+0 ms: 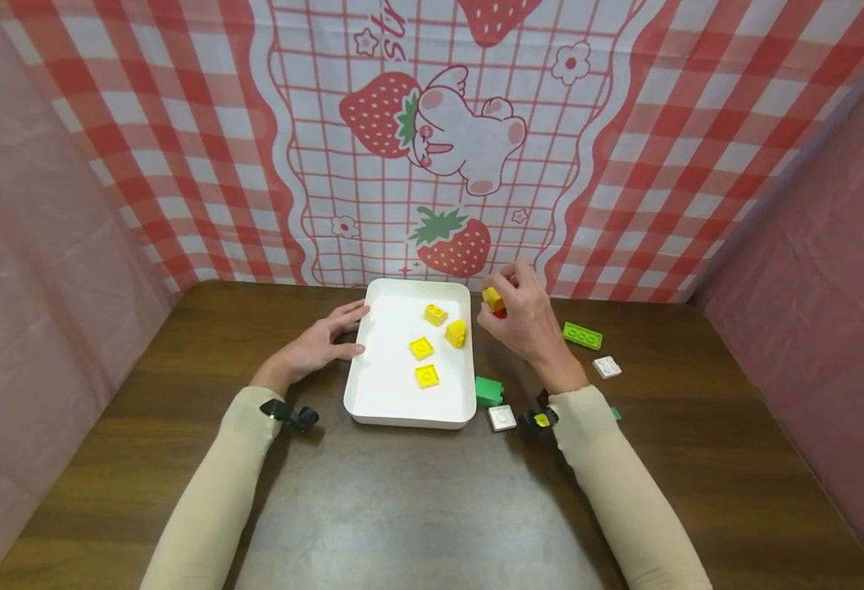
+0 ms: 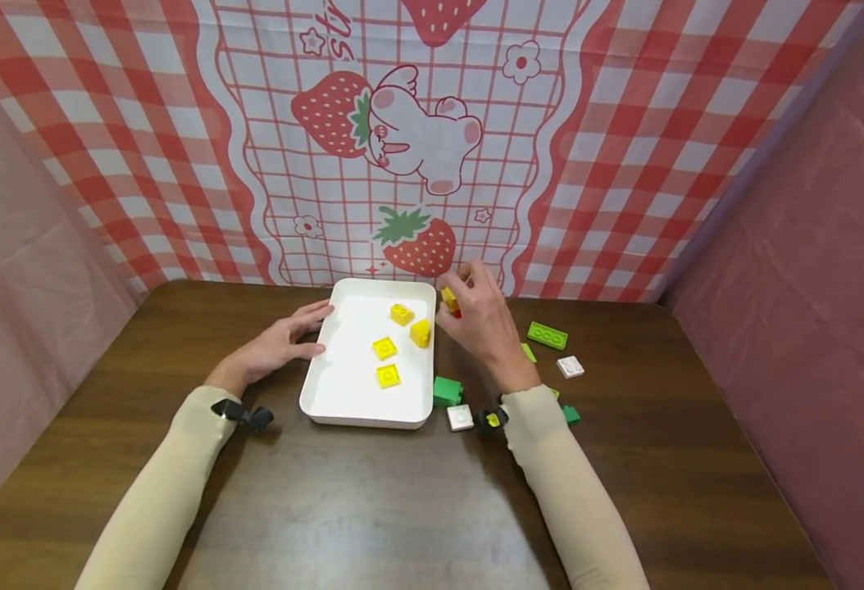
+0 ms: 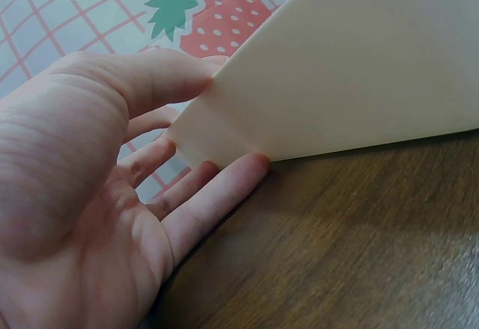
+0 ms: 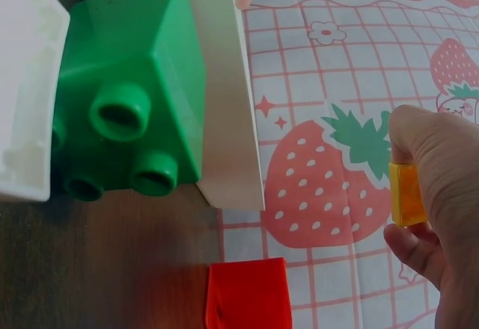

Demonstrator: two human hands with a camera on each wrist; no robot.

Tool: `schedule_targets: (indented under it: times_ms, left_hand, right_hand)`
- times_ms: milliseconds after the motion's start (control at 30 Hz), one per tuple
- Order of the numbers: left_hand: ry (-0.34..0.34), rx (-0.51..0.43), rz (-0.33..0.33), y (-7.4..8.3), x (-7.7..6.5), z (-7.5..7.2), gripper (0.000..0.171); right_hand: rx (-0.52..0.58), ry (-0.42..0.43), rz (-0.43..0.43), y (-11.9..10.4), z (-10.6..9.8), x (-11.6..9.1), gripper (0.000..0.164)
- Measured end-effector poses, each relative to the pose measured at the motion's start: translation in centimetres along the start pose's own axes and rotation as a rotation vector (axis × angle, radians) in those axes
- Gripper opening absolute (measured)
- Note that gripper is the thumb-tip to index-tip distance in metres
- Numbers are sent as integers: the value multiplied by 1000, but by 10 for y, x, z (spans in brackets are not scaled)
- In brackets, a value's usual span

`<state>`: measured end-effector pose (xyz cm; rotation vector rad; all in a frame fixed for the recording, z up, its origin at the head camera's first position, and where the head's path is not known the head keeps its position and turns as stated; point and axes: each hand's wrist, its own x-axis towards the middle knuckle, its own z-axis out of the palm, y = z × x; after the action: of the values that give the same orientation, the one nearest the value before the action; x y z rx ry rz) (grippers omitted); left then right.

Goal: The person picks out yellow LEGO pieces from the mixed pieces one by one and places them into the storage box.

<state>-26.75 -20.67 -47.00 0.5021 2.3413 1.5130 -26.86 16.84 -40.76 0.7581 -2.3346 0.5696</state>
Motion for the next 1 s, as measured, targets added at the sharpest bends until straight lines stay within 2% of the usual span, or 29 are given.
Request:
schedule_targets:
  times_ms: [233,633,1000]
  left_hand:
    - [3,1,-4,-1,0,0,86]
    - [4,0,-10,-2,1,0,86]
    - [4,7,-6,-1,1,0,86]
  right_hand:
    - [1,-15,19,-2,1,3,29]
    - [-7,-1,-3,-2,-14,21,27]
    - [-5,-50,23,-1,-10,25,28]
